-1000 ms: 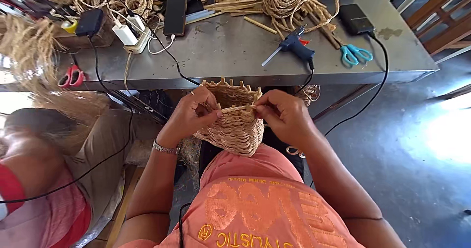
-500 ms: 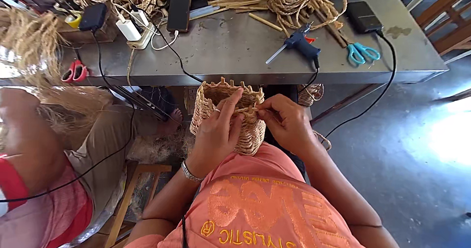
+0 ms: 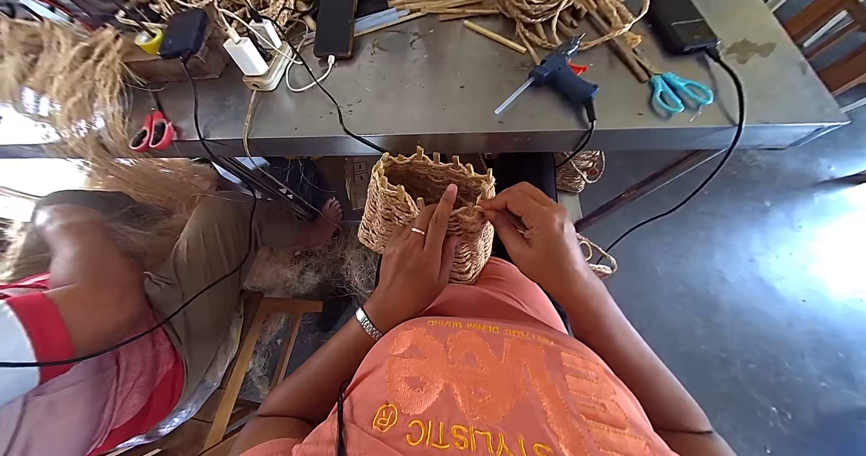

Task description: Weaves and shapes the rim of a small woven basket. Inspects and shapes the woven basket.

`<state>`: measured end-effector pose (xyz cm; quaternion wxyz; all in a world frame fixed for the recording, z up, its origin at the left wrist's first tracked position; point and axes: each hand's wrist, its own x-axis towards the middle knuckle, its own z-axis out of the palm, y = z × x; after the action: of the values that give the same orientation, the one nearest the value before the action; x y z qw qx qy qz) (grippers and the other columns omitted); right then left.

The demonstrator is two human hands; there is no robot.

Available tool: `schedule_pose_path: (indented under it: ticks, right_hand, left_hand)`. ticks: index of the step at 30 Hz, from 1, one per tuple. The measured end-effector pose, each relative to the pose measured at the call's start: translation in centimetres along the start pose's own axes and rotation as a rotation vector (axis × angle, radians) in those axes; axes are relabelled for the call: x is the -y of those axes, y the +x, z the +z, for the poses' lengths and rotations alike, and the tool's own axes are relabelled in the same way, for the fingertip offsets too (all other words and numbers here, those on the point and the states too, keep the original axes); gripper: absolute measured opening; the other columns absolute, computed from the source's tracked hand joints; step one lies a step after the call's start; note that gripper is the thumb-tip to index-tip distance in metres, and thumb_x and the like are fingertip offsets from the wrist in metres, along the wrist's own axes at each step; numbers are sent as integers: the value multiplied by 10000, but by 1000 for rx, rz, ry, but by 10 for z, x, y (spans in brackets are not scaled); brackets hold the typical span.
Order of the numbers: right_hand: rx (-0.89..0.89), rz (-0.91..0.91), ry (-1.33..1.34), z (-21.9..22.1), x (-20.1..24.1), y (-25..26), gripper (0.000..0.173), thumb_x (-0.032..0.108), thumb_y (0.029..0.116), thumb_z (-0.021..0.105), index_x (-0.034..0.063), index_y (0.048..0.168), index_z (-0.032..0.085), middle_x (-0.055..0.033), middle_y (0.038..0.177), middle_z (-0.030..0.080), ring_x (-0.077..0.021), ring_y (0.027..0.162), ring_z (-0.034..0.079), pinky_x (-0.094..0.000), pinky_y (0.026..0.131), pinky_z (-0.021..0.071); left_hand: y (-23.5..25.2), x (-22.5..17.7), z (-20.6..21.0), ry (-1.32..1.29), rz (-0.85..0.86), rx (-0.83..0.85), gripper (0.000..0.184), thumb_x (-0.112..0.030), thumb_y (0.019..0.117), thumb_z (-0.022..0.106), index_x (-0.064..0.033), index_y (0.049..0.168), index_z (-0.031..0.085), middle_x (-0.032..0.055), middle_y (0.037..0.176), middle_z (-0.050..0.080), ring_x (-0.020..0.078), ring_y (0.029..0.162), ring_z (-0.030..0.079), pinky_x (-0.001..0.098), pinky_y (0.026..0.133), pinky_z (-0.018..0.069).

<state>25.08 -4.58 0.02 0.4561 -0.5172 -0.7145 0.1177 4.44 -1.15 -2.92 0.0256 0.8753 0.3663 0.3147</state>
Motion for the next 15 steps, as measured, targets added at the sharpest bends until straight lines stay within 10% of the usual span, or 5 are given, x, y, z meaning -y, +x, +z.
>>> schedule_pose_path:
  ticks: [8,15]
  right_hand:
    - [-30,-89,29,-1,12,18,168,119,999,628,32,1086,743,-66,1011,683,-93,918,677,-243,836,598]
    - [30,-133,94,-19,64,31,118,154,948,715,45,994,721,-10,926,668,-25,762,654,-177,668,594]
  left_hand:
    - [19,9,-27,-348,-70,-97,454,-152,1049,542,-84,1491,466,89,1343,636,154,995,683,357,830,591]
    - [47,46,-84,-783,73,181,454,-133,1026,552,-66,1459,432,25,1135,626,70,847,623,217,713,559]
